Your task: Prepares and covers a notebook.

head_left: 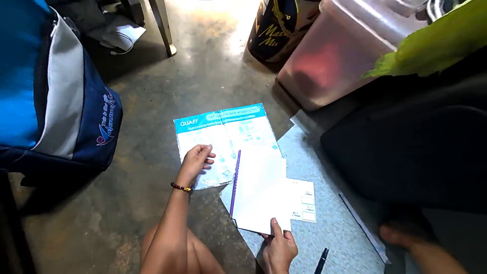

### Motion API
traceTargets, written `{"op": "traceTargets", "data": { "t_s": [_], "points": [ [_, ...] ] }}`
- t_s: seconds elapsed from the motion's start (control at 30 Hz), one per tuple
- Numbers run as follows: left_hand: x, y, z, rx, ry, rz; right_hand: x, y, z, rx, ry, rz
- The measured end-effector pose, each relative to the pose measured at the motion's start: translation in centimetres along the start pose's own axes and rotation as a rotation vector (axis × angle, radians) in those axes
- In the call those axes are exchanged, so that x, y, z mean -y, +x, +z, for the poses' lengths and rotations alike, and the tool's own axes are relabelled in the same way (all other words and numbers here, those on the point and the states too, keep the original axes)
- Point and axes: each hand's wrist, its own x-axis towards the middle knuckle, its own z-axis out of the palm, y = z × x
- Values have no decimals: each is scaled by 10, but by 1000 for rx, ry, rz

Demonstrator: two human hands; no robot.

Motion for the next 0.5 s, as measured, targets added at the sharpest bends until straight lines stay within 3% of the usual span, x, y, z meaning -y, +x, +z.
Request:
{"op": "traceTargets", "data": {
  "t_s": [0.27, 0.5],
  "points": [
    [23, 7, 41, 238, 355, -13, 3, 2, 0, 0, -32, 50],
    [31, 2, 61, 192, 699, 45, 4, 4, 1, 12, -73, 67]
  ]
}}
